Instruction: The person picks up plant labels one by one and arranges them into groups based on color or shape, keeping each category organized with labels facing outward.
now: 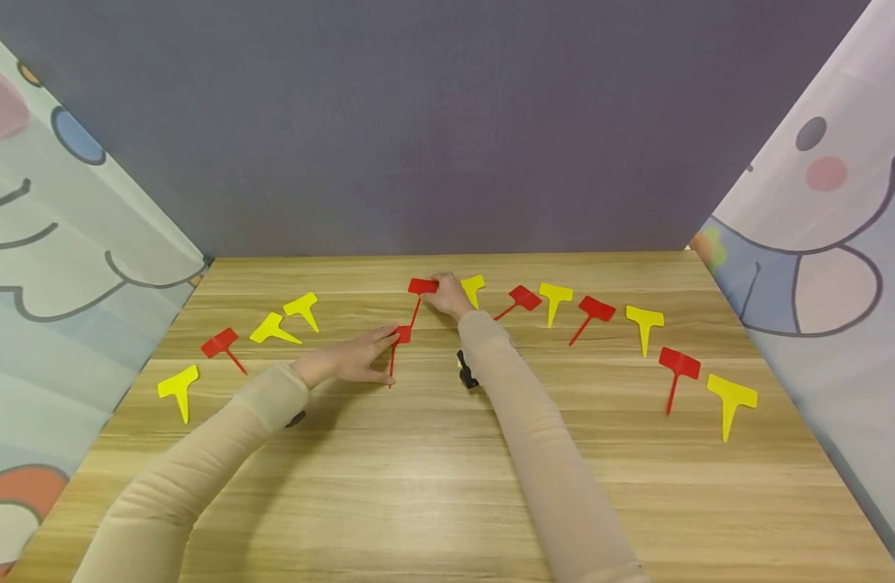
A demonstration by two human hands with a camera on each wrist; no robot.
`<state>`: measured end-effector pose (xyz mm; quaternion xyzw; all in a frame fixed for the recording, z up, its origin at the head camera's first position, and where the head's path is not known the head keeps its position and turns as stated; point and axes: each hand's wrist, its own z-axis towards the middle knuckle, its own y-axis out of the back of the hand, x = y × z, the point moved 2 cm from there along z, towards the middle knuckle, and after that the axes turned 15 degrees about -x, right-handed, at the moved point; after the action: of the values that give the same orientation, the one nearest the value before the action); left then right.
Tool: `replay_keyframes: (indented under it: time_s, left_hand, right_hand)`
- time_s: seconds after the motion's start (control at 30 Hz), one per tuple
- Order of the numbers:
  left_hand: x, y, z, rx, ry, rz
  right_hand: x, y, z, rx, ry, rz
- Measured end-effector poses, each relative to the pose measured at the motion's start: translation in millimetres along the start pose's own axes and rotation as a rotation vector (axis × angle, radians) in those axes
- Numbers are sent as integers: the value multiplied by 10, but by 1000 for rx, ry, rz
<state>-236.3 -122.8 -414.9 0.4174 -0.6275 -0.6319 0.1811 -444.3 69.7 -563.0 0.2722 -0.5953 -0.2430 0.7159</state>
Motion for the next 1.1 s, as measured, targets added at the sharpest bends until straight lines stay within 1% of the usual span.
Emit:
replay_keyframes:
  time_s: [0.07, 0.13, 0.2, 0.3, 0.43, 0.57, 0.6, 0.67, 0.7, 0.73, 0.77, 0.8, 0.83, 0.87, 0.9, 0.93, 0.97, 1.03, 1.1]
  left_hand:
    - [3, -6, 1, -2, -6, 2]
    - [5, -10, 1, -5, -10, 2]
    - [6, -12, 1, -8, -13, 4]
    - [8, -17, 2, -5, -10, 8]
    - [8, -26, 5, -7, -16, 13]
    - [8, -22, 3, -18, -28, 8]
    - [9, -20, 2, -19, -28, 10]
    - [11, -16, -1, -26, -33, 6]
    - [12, -15, 0, -28, -34, 7]
    - [13, -14, 0, -30, -36, 10]
    - [15, -14, 1, -31, -37, 12]
    - [15, -14, 0, -32, -37, 12]
    - [15, -13, -1, -33, -38, 11]
    - [15, -13, -3, -33, -38, 10]
    - [15, -13, -3, -32, -39, 10]
    - [15, -14, -5, -31, -39, 8]
    - [15, -14, -6, -29, -37, 5]
    - [15, -15, -7, -27, -38, -1]
    - [16, -16, -5, -27, -38, -3]
  right_hand:
    - [-77, -61, 61, -3, -10, -16]
    - [-58, -42, 53, 1, -20, -14]
    - [48, 28, -6, 21, -46, -6]
    - [181, 123, -87, 28, -44, 31]
    - [344, 221, -185, 58, -78, 57]
    - [397, 264, -215, 45, -106, 92]
    - [394, 266, -204, 29, -109, 99]
    - [304, 237, -149, -41, -71, 145]
    - [305, 258, -147, -41, -89, 170]
    - [335, 280, -151, -44, -124, 171]
    - [305, 275, -128, -67, -139, 194]
    - [255, 255, -94, -113, -137, 222]
    - [239, 254, -80, -143, -153, 251]
    - [237, 258, -74, -169, -177, 272]
    - [266, 287, -87, -175, -209, 300]
    - [260, 291, -88, -220, -192, 344]
    - [296, 323, -116, -250, -184, 370]
    - [577, 501, -298, -251, -240, 391]
    - [879, 693, -501, -235, -276, 399]
